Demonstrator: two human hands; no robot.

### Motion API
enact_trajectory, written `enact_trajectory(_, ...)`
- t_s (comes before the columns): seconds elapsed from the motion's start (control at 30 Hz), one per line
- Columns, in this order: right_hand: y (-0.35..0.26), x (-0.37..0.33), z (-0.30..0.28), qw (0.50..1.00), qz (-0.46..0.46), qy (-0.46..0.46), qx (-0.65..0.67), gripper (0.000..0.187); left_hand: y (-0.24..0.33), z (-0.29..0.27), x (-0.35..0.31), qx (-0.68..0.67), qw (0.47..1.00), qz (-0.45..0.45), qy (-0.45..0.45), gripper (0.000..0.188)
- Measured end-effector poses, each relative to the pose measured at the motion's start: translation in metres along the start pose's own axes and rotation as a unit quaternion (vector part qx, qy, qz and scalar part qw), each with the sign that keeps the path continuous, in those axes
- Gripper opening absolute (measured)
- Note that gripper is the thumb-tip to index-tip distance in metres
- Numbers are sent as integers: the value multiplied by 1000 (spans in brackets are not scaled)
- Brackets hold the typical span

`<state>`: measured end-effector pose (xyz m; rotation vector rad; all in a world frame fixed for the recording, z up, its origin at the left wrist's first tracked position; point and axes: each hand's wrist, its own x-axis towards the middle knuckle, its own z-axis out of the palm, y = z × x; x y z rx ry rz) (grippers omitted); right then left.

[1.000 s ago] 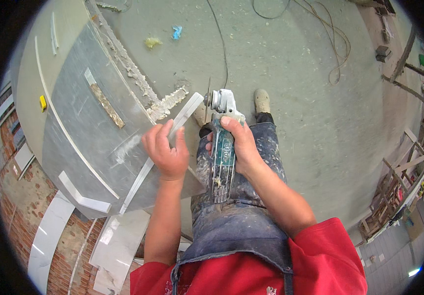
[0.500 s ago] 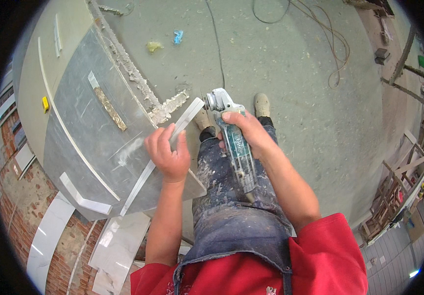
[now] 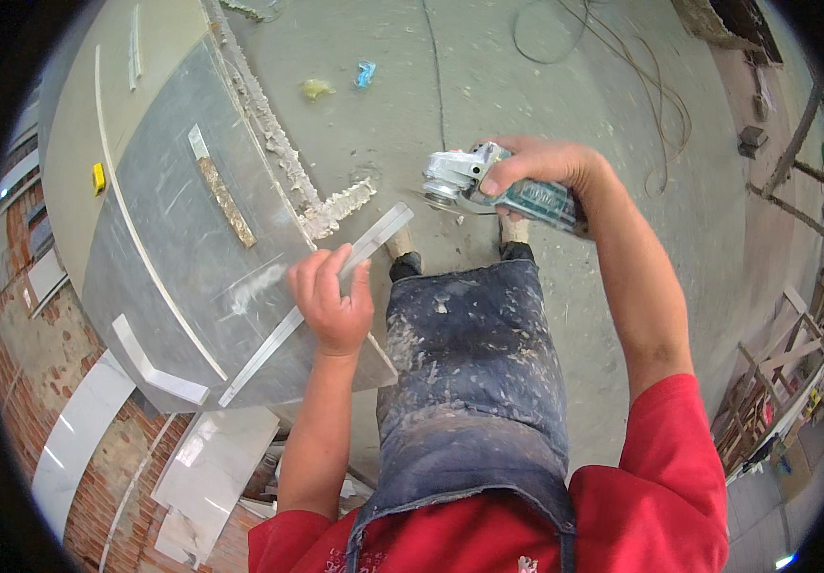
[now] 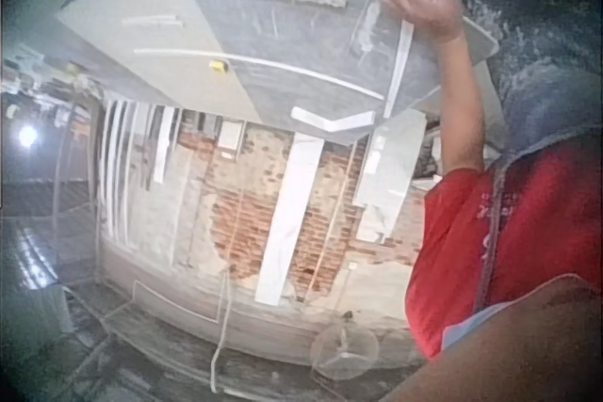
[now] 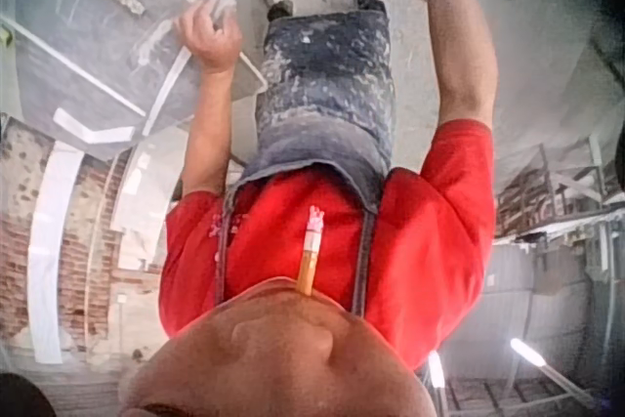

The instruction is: The person measures and cuts white plastic trim pieces using a tape measure and an angle grinder. They repeatedly measure the trim against a large white panel, mark lengths, and cut the pieces to size on a workbench.

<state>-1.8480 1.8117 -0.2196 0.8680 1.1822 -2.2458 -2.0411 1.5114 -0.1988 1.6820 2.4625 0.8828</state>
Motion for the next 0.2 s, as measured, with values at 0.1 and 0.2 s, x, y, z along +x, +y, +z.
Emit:
enact_trajectory(0.1,-25,10,-14,997,38,-29,-64,68,0,1,0,1,1000,-5,1,36)
enact_trajectory(0.2,-48,26,-24,983,93,-64,-145,76,1,1,-2,6,1000,-13,-2,37)
